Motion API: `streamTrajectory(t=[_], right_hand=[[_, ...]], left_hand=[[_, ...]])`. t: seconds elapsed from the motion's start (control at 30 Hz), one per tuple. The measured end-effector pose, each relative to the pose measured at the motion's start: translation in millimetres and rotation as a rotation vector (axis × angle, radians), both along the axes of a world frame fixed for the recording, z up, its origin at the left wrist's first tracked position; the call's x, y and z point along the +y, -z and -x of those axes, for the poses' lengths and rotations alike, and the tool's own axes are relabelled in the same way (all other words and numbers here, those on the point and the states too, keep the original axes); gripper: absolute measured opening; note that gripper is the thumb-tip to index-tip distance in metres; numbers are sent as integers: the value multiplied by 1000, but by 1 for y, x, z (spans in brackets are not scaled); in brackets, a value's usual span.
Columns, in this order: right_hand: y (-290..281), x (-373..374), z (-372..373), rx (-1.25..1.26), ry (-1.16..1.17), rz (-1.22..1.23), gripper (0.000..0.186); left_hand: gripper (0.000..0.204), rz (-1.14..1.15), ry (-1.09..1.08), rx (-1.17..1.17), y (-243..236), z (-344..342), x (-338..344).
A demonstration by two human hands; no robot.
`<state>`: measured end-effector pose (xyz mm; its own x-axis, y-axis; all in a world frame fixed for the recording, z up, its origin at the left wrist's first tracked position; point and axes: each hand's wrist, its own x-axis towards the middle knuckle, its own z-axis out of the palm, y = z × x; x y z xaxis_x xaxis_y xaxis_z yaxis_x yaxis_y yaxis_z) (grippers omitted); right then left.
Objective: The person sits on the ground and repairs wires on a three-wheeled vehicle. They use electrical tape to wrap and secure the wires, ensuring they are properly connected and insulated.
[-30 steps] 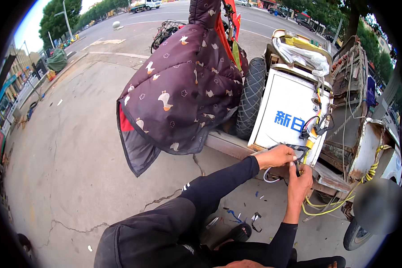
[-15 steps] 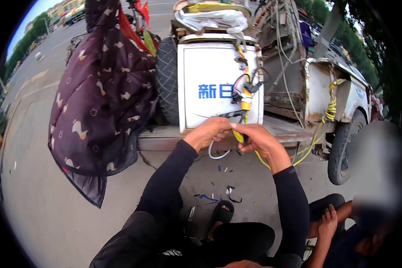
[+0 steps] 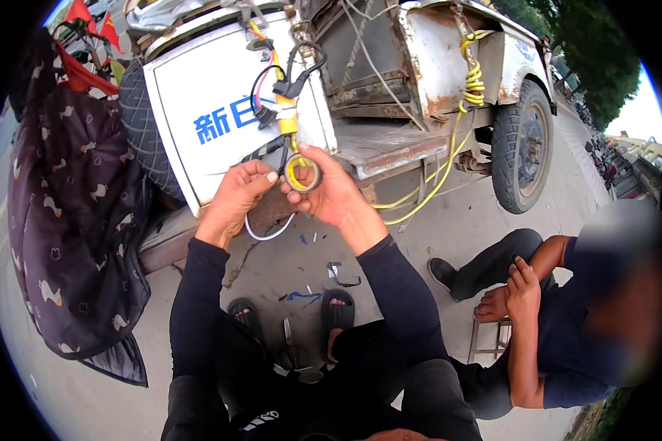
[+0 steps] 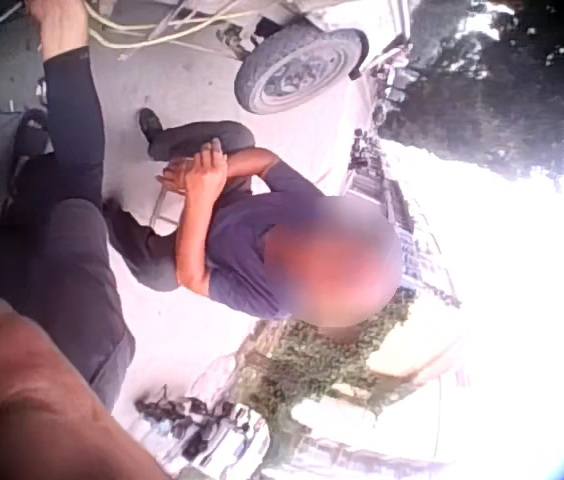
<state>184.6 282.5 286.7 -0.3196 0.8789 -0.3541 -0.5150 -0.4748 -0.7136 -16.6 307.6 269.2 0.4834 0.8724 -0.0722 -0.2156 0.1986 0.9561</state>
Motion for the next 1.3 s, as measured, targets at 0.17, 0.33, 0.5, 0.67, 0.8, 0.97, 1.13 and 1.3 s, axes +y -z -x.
streamTrajectory(t=[0.17, 0.33, 0.5, 0.67, 0.8, 0.97, 1.13, 1.3], right_hand=[[31, -9, 17, -17, 67, -30, 49], [46, 1, 37, -11, 52, -23, 47], [37, -9, 48, -285, 74, -152, 47], [26, -17, 77, -451, 48, -168, 46], [3, -18, 101, -632, -8, -117, 50], [-37, -19, 150, -962, -128, -40, 65], [-62, -32, 144, -1069, -209, -77, 52], [-84, -69, 132, -975, -106, -177, 32]], left_hand=[[8, -26, 34, -44, 37, 20, -1], [13, -207, -72, 155, 61, 40, 3], [25, -452, -171, 350, 66, 42, -5], [19, -649, -282, 563, 60, 59, -24], [16, -819, -426, 680, 66, 64, -45], [14, -813, -598, 624, 81, 71, -63], [18, -759, -590, 556, 47, 77, -85], [45, -709, -572, 639, -26, 75, -88]])
